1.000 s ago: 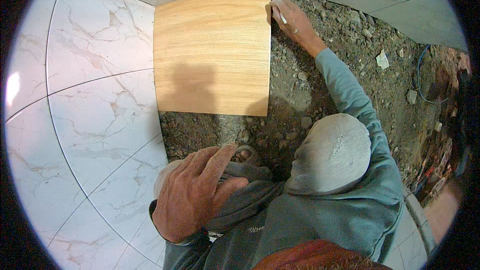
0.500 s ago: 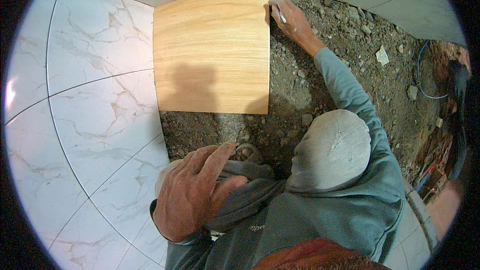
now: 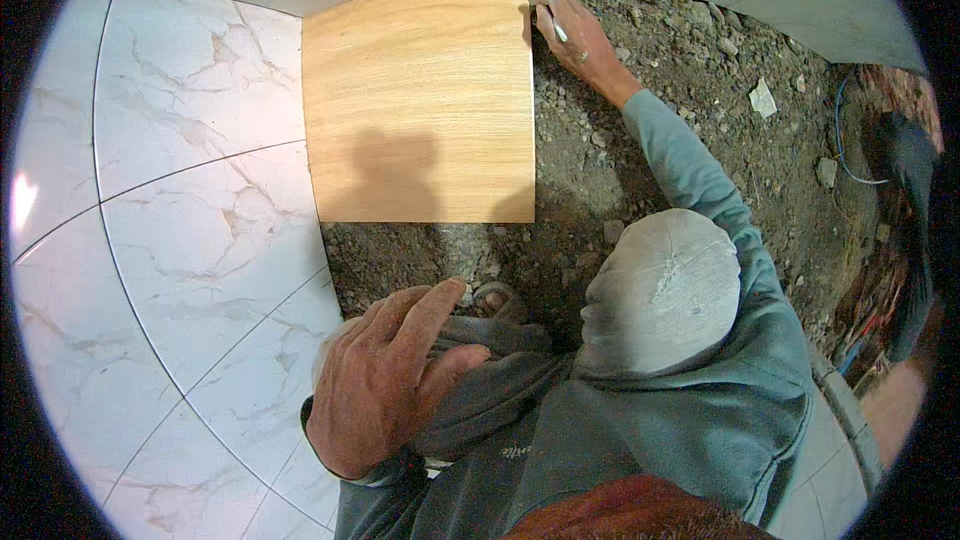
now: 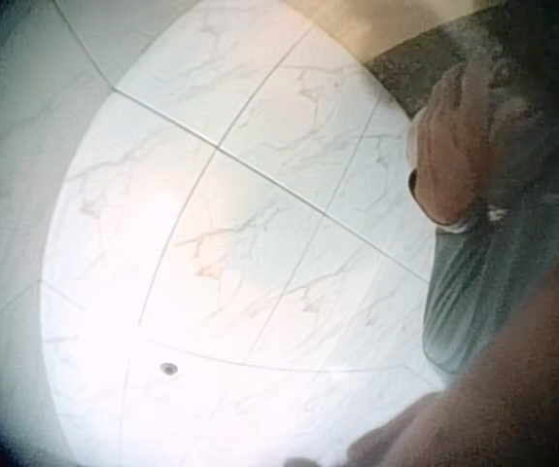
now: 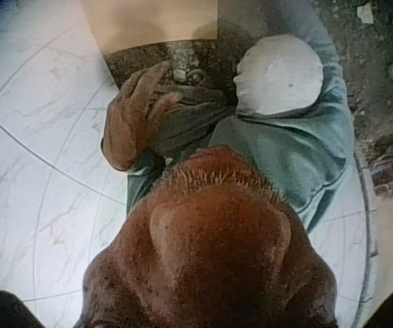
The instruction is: The person places a tile onto the ground after clearing debris and preparing the surface with a hammer and a cloth.
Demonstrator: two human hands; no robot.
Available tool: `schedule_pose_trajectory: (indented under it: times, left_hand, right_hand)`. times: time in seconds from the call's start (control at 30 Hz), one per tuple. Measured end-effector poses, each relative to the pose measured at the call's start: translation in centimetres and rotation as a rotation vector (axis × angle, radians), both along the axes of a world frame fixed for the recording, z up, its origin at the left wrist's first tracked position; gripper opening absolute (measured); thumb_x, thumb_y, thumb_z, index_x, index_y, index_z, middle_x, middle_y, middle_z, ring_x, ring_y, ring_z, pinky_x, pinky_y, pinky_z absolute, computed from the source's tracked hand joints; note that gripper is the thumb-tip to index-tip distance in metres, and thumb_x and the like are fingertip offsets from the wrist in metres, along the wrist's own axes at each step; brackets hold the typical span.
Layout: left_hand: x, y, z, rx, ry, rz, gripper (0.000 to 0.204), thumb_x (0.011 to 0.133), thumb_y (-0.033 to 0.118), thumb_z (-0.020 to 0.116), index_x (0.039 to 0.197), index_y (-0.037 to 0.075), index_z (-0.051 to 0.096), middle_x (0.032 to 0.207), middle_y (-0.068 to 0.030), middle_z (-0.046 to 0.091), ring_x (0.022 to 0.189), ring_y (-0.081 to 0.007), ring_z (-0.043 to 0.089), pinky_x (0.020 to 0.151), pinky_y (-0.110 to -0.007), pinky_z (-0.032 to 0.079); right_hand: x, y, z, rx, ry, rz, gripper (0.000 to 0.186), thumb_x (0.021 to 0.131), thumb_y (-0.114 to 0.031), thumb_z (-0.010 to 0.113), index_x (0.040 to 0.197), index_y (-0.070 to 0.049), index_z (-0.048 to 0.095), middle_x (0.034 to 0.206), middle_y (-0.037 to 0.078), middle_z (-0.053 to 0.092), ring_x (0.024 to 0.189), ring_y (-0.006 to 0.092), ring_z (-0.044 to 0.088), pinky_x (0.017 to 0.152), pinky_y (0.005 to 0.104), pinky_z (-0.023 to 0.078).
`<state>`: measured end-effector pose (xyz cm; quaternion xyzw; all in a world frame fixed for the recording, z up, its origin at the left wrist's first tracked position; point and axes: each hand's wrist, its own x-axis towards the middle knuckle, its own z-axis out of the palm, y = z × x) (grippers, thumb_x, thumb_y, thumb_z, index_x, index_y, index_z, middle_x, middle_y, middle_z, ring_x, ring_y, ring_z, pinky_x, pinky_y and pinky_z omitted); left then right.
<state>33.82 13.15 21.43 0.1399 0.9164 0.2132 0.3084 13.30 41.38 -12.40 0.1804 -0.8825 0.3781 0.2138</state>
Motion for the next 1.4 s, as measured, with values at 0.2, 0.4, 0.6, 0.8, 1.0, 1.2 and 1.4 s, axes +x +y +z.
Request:
schedule_pose_trajectory:
  times: [0.2,0.4,0.6,0.8,1.0,1.2,1.4]
  left_hand:
    - [-0.1,0.0,0.0,-0.003,0.006,-0.012,0.059,0.090,0.044,0.074,0.135,0.009,0.060,0.120,-0.0152,0.069,0.105,-0.0371,0.069,0.085,-0.048,0.057]
    - [0.1,0.2,0.4,-0.011,-0.002,0.001,0.058,0.091,0.045,0.072,0.135,0.009,0.061,0.120,-0.0153,0.070,0.105,-0.0374,0.069,0.085,-0.048,0.057]
    - [-0.1,0.6,0.3,-0.014,0.011,-0.022,0.056,0.092,0.043,0.072,0.134,0.009,0.061,0.120,-0.0153,0.070,0.106,-0.0371,0.069,0.085,-0.047,0.057]
    - [0.1,1.2,0.6,-0.019,-0.012,0.004,0.055,0.092,0.044,0.071,0.133,0.008,0.062,0.121,-0.0164,0.069,0.108,-0.0380,0.069,0.086,-0.047,0.057]
    - [0.0,1.9,0.9,-0.064,-0.049,0.029,0.055,0.093,0.043,0.071,0.133,0.007,0.061,0.121,-0.0181,0.069,0.109,-0.0392,0.069,0.087,-0.048,0.057]
    - [0.8,2.2,1.1,-0.040,0.000,0.011,0.055,0.093,0.041,0.072,0.134,0.006,0.060,0.121,-0.0194,0.069,0.108,-0.0407,0.068,0.087,-0.048,0.057]
    - [0.2,4.0,1.0,-0.059,-0.002,-0.007,0.054,0.093,0.038,0.072,0.135,0.006,0.059,0.122,-0.0203,0.068,0.108,-0.0420,0.068,0.086,-0.049,0.057]
  right_hand:
    - [-1.1,0.3,-0.9,0.043,-0.007,0.013,0.021,0.107,-0.014,0.054,0.123,-0.003,0.059,0.111,0.017,0.064,0.099,0.0374,0.064,0.084,0.0475,0.054]
    - [-0.3,-0.3,-0.6,-0.075,0.008,-0.013,0.023,0.107,-0.016,0.053,0.125,-0.002,0.058,0.112,0.017,0.063,0.101,0.0364,0.064,0.085,0.0456,0.053]
    - [-0.1,0.0,-0.7,-0.038,0.030,-0.027,0.021,0.103,-0.017,0.059,0.119,-0.005,0.058,0.104,0.020,0.063,0.097,0.0418,0.065,0.081,0.0496,0.053]
    - [-0.9,0.1,-0.9,-0.012,0.014,0.007,0.023,0.106,-0.015,0.056,0.127,-0.005,0.058,0.113,0.016,0.063,0.100,0.0358,0.063,0.085,0.0452,0.053]
    - [0.3,0.6,1.6,-0.090,0.071,-0.019,0.027,0.106,-0.016,0.057,0.131,-0.005,0.057,0.109,0.015,0.065,0.103,0.0340,0.062,0.085,0.0437,0.052]
    - [9.9,1.5,3.8,0.030,0.062,0.076,0.032,0.099,-0.015,0.065,0.130,-0.008,0.060,0.089,0.015,0.060,0.083,0.0350,0.058,0.071,0.0466,0.046]
    - [18.5,8.4,1.4,0.155,-0.140,0.034,0.042,0.094,-0.009,0.071,0.134,-0.010,0.058,0.089,0.013,0.060,0.082,0.0348,0.057,0.073,0.0485,0.044]
